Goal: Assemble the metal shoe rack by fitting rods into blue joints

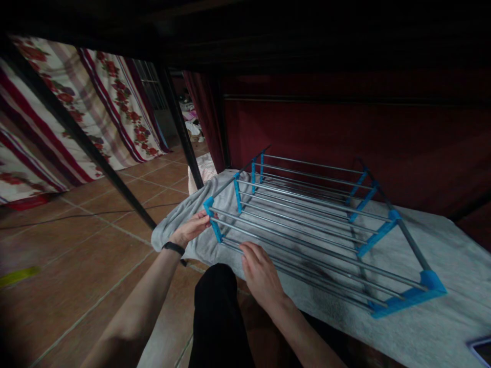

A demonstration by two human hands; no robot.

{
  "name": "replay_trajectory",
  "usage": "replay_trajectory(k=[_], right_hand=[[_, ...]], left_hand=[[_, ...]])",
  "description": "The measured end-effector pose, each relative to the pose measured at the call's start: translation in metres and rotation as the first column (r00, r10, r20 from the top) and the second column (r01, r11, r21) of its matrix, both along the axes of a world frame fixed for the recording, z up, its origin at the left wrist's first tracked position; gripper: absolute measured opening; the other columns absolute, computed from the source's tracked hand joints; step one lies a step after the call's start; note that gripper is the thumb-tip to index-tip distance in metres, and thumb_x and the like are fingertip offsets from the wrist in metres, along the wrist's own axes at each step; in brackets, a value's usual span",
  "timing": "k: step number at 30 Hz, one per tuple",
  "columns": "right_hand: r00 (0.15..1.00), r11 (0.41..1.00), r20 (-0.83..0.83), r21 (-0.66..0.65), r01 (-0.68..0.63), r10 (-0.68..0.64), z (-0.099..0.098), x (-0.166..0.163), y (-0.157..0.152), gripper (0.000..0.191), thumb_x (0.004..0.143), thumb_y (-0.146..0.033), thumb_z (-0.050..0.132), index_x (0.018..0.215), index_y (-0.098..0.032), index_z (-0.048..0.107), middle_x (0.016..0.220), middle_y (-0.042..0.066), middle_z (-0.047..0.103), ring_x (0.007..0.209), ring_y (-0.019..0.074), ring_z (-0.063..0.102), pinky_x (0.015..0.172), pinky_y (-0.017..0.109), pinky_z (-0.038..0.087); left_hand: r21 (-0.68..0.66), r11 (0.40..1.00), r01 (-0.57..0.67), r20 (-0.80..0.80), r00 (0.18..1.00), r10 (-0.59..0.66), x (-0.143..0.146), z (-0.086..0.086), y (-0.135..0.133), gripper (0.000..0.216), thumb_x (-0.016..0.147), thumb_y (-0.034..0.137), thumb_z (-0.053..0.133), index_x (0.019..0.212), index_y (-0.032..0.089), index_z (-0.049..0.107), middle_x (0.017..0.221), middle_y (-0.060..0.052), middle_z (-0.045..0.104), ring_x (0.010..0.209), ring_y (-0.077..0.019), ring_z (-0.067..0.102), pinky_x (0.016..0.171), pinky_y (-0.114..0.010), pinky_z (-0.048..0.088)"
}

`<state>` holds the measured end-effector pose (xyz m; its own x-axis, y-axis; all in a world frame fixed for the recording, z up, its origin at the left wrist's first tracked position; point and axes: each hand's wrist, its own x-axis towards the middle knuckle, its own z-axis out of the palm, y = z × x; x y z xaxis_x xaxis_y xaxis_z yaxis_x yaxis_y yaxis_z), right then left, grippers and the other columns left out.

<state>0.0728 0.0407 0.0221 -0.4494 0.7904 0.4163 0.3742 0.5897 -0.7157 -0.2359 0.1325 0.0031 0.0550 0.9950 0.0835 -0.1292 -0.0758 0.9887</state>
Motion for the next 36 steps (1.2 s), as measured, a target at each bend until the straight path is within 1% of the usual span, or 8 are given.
replay_trajectory(k=[2, 5, 9, 14, 18, 24, 30, 36], right_hand=[[0.979, 0.972, 0.203, 0.233, -0.036, -0.013, 0.011, -0.030, 0.013, 0.045, 0.094, -0.017, 0.037, 0.137, -0.019, 0.049, 0.139, 0.011, 0.054, 0.133, 0.0248, 0.044, 0.111, 0.046, 0.036], [0.899, 0.931, 0.417, 0.364, -0.032, -0.132, 0.019, -0.072, 0.039, 0.049, 0.093, -0.012, 0.031, 0.140, -0.011, 0.044, 0.138, 0.018, 0.053, 0.129, 0.0279, 0.047, 0.107, 0.046, 0.038], [0.802, 0.938, 0.568, 0.346, -0.027, -0.186, 0.021, -0.107, 0.069, 0.048, 0.095, -0.014, 0.023, 0.137, -0.014, 0.046, 0.117, 0.016, 0.065, 0.102, 0.0250, 0.062, 0.086, 0.039, 0.049], [0.763, 0.934, 0.629, 0.343, -0.100, -0.149, 0.025, -0.114, 0.082, 0.051, 0.095, -0.012, 0.023, 0.144, -0.017, 0.037, 0.115, 0.013, 0.067, 0.091, 0.0206, 0.066, 0.076, 0.032, 0.049], [0.750, 0.946, 0.648, 0.309, -0.099, -0.133, 0.028, -0.112, 0.084, 0.054, 0.094, -0.012, 0.025, 0.147, -0.020, 0.032, 0.113, 0.011, 0.069, 0.089, 0.0195, 0.068, 0.075, 0.031, 0.049], [0.732, 0.964, 0.670, 0.257, -0.075, -0.121, 0.031, -0.113, 0.085, 0.054, 0.095, -0.014, 0.023, 0.148, -0.023, 0.031, 0.118, 0.010, 0.067, 0.094, 0.0185, 0.067, 0.079, 0.031, 0.049], [0.712, 0.974, 0.697, 0.207, -0.092, -0.081, 0.033, -0.112, 0.087, 0.056, 0.095, -0.014, 0.021, 0.150, -0.023, 0.026, 0.122, 0.011, 0.065, 0.100, 0.0197, 0.066, 0.084, 0.033, 0.049], [0.662, 0.981, 0.746, 0.173, -0.093, -0.069, 0.024, -0.113, 0.087, 0.058, 0.093, -0.012, 0.021, 0.150, -0.022, 0.024, 0.119, 0.013, 0.065, 0.096, 0.0206, 0.067, 0.082, 0.035, 0.050]], left_hand=[[0.000, 1.000, 0.010, 0.014, 1.000, -0.010, -0.001, -0.001, 0.001, 0.035, 0.067, 0.042, 0.078, 0.090, 0.017, 0.072, 0.085, -0.009, 0.067, 0.064, -0.0145, 0.055, 0.056, -0.028, 0.040], [-0.007, 1.000, 0.027, 0.041, 0.999, -0.027, -0.002, 0.000, 0.001, 0.036, 0.065, 0.041, 0.081, 0.089, 0.017, 0.071, 0.082, -0.007, 0.067, 0.063, -0.0129, 0.054, 0.055, -0.027, 0.040], [-0.012, 0.999, 0.036, 0.059, 0.998, -0.036, -0.002, -0.001, 0.001, 0.038, 0.062, 0.044, 0.083, 0.086, 0.016, 0.071, 0.079, -0.006, 0.066, 0.064, -0.0124, 0.054, 0.055, -0.025, 0.040], [-0.020, 0.999, 0.024, 0.086, 0.996, -0.022, -0.002, -0.003, 0.005, 0.037, 0.059, 0.043, 0.086, 0.080, 0.017, 0.070, 0.076, -0.004, 0.064, 0.058, -0.0090, 0.048, 0.052, -0.023, 0.038], [-0.021, 1.000, 0.012, 0.103, 0.995, -0.009, 0.000, -0.004, 0.007, 0.034, 0.060, 0.040, 0.086, 0.076, 0.017, 0.068, 0.070, -0.001, 0.061, 0.054, -0.0071, 0.043, 0.049, -0.022, 0.034], [-0.022, 1.000, -0.006, 0.126, 0.992, 0.009, 0.002, -0.003, 0.000, 0.033, 0.064, 0.034, 0.084, 0.088, 0.016, 0.070, 0.076, -0.001, 0.065, 0.061, -0.0084, 0.051, 0.057, -0.021, 0.038], [-0.016, 0.998, -0.059, 0.107, 0.992, 0.060, 0.005, 0.002, -0.005, 0.027, 0.065, 0.023, 0.084, 0.087, 0.016, 0.071, 0.078, 0.000, 0.068, 0.064, -0.0084, 0.054, 0.059, -0.021, 0.039], [-0.005, 1.000, -0.030, 0.090, 0.995, 0.031, 0.004, -0.003, -0.006, 0.032, 0.068, 0.024, 0.081, 0.096, 0.015, 0.071, 0.090, -0.005, 0.072, 0.084, -0.0151, 0.063, 0.081, -0.027, 0.046]])
